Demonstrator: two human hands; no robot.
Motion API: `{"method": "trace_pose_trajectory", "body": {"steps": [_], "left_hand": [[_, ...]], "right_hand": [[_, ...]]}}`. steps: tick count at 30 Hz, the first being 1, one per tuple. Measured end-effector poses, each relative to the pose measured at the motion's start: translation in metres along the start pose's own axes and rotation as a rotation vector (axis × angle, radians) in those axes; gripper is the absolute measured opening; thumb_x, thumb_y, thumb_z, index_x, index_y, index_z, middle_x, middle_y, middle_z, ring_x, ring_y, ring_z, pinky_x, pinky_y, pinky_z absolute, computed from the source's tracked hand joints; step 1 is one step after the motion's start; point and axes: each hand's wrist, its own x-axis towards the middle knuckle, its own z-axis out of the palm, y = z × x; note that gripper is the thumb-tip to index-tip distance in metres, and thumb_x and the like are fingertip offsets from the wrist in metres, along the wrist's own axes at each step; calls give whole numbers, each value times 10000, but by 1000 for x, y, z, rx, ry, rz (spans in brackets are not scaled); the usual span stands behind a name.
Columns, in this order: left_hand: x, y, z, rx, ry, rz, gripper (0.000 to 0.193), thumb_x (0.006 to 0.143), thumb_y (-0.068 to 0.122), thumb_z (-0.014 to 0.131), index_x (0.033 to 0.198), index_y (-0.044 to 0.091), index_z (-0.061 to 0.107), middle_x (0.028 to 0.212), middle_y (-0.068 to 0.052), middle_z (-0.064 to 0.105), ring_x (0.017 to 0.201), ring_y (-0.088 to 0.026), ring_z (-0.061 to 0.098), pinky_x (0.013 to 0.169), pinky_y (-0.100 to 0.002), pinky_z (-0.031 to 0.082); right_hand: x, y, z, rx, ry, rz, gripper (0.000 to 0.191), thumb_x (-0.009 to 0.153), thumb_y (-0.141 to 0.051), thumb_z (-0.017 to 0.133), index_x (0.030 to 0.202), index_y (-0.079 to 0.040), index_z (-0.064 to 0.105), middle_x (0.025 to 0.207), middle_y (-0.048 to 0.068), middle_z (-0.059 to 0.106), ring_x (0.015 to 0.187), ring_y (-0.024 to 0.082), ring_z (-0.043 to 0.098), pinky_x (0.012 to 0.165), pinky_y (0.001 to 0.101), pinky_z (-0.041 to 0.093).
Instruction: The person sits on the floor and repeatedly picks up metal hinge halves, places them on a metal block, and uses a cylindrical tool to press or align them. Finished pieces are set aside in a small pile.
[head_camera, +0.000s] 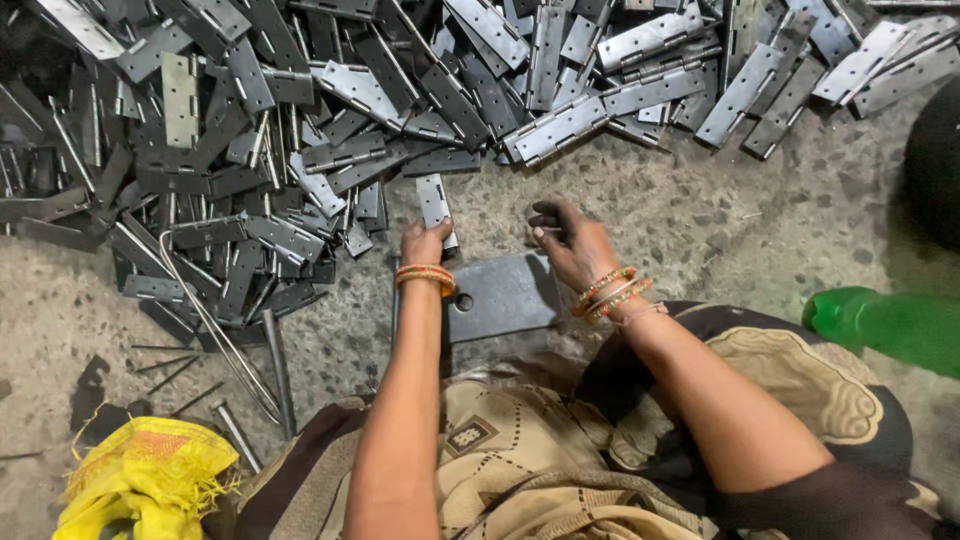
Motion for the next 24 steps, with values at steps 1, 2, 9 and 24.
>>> {"method": "trace_pose_trajectory", "body": {"steps": [1, 2, 9, 24], "left_hand": [[-6, -5, -3, -93, -35, -65, 207, 874, 158, 734, 977, -22, 737, 793, -96, 724, 644, -222, 662, 581, -380, 501], [-12, -8, -6, -189, -72, -126, 216, 918, 162, 712, 975, -45, 731, 780, -102, 703, 601, -212, 629, 547, -371, 476], [-95, 59, -39, -117, 169, 619, 277, 1026, 132, 613, 1219, -67, 609, 899, -58, 672, 737, -142, 629, 634, -286, 504], [-132, -80, 12, 706, -18, 379, 311, 874, 116, 652, 1141, -9, 552, 735, -263, 669, 700, -464, 677, 616, -538, 529]], "right_hand": [[0, 2, 0, -57, -6, -5, 364, 961, -24, 639, 1322, -15, 592, 1151, 117, 751, 1030, 166, 733, 883, 307, 603], [0, 4, 0, -48, -24, -7, 362, 960, -31, 637, 1318, -18, 591, 1149, 116, 752, 1035, 166, 735, 874, 308, 601], [-3, 8, 4, -137, -104, 31, 326, 953, -59, 638, 1275, -33, 599, 1117, 118, 750, 993, 189, 758, 844, 321, 605], [1, 29, 13, -559, -121, 89, 441, 896, -295, 724, 1272, -79, 640, 1068, 168, 760, 999, 326, 731, 884, 427, 570]]}}
